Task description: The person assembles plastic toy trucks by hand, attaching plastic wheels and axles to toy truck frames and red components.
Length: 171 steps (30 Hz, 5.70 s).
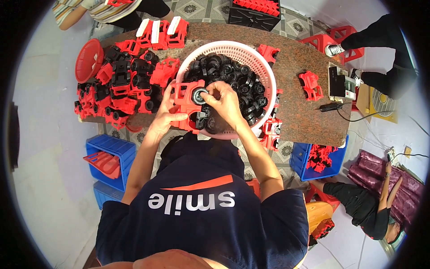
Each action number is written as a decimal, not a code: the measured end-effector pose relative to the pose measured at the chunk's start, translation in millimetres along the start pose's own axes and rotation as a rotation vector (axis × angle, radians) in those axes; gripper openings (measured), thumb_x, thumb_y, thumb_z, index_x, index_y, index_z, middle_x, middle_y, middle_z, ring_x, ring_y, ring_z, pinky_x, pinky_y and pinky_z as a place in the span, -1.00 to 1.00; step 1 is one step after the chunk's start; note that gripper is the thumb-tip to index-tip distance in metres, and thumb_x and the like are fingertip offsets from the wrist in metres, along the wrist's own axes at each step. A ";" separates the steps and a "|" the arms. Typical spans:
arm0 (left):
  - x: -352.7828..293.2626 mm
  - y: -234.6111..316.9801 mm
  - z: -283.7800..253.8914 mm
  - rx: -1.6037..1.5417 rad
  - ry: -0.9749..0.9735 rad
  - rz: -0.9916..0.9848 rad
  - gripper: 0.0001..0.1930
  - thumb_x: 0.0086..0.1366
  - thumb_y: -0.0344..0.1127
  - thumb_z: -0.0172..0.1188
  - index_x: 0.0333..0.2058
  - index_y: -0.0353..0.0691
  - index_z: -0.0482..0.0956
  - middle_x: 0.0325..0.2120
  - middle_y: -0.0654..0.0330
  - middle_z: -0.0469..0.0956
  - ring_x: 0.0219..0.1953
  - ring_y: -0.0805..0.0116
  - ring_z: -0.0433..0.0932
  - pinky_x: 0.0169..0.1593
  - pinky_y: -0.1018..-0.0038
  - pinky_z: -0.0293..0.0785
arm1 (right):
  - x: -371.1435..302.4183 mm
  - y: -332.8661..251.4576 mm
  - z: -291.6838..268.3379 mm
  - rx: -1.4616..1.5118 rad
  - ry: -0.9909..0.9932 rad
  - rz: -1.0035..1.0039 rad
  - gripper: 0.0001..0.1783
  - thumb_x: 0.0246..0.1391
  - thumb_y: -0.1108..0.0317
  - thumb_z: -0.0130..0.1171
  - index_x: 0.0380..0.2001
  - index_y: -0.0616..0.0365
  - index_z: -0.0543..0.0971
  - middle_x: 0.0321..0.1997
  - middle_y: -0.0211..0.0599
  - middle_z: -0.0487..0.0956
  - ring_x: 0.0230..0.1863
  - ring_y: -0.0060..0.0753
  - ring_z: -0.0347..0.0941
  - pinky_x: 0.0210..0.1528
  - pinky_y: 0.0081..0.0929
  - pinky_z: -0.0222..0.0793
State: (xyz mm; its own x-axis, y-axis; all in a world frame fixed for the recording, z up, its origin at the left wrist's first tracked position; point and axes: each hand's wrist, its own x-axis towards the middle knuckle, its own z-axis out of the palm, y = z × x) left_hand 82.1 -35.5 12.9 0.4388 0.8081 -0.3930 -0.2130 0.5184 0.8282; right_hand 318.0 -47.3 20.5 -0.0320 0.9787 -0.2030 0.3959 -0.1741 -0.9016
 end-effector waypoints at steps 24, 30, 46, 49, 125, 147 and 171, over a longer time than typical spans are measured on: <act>27.9 -12.8 3.1 -0.157 0.534 0.097 -0.21 0.12 -0.42 0.37 0.23 -0.16 0.05 0.03 0.12 0.43 0.03 0.32 0.49 0.11 0.37 0.45 | 135.9 139.3 12.6 -0.220 0.065 0.192 -0.53 -0.11 0.09 0.38 -0.18 0.14 0.59 -0.28 -0.13 0.66 -0.25 -0.08 0.60 -0.15 -0.24 0.48; 30.2 -2.1 9.2 -0.175 0.574 0.124 -0.13 0.12 -0.44 0.38 0.27 -0.17 -0.04 0.06 0.08 0.40 0.05 0.31 0.48 0.11 0.33 0.47 | 33.1 10.7 -0.1 0.580 -0.102 0.028 -0.76 0.01 0.52 0.33 -0.20 0.24 0.58 -0.40 -0.47 0.59 -0.33 -0.63 0.50 -0.22 -0.62 0.46; -36.0 -20.7 17.0 -0.015 0.264 0.235 0.02 -0.03 -0.62 0.36 0.30 -0.13 -0.15 0.14 0.10 0.28 0.11 0.22 0.41 0.18 0.27 0.39 | -28.7 19.0 70.0 0.682 -0.305 0.107 -0.20 0.04 0.30 0.27 0.30 0.29 0.17 0.03 -0.09 0.50 -0.01 -0.28 0.47 0.07 -0.38 0.40; -44.2 -30.9 -1.1 -0.024 0.364 0.199 0.06 -0.01 -0.65 0.33 0.33 -0.12 -0.21 0.15 0.07 0.27 0.12 0.22 0.40 0.16 0.28 0.41 | -22.7 13.2 88.0 0.553 -0.328 0.105 -0.27 0.04 0.27 0.28 0.24 0.28 0.27 0.08 -0.04 0.48 0.02 -0.26 0.45 0.11 -0.36 0.36; -0.9 4.8 -28.5 0.060 -0.138 0.045 -0.51 0.00 -0.37 0.47 -0.08 -0.30 0.49 -0.21 0.20 0.57 -0.16 0.45 0.56 -0.04 0.45 0.50 | -20.5 -7.4 121.8 0.839 0.293 0.117 -0.33 -0.01 0.29 0.38 0.15 0.20 0.35 0.02 -0.20 0.47 0.04 -0.38 0.37 0.13 -0.40 0.30; 45.4 -0.7 -25.1 0.013 0.313 0.058 -0.22 0.02 -0.34 0.48 0.09 -0.30 0.11 -0.02 0.05 0.42 -0.03 0.30 0.51 0.05 0.36 0.49 | -20.6 -6.1 77.0 0.632 0.143 0.106 -0.76 0.02 0.50 0.33 -0.19 0.26 0.62 -0.38 -0.44 0.60 -0.31 -0.68 0.49 -0.23 -0.64 0.45; 7.6 43.3 -35.9 0.039 0.080 -0.028 -0.47 -0.01 -0.36 0.49 -0.10 -0.31 0.40 -0.23 0.12 0.58 -0.21 0.37 0.59 -0.09 0.39 0.55 | -53.4 -49.5 107.8 0.291 0.225 0.191 -0.85 0.00 0.50 0.36 -0.33 0.21 0.61 -0.32 -0.46 0.61 -0.28 -0.68 0.50 -0.18 -0.65 0.45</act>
State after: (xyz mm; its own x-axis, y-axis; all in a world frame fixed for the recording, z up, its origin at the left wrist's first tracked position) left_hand 44.9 3.1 31.5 0.3724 0.8142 -0.4454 -0.1669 0.5308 0.8309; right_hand 201.2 -102.7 34.8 0.2313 0.9195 -0.3178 0.0982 -0.3470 -0.9327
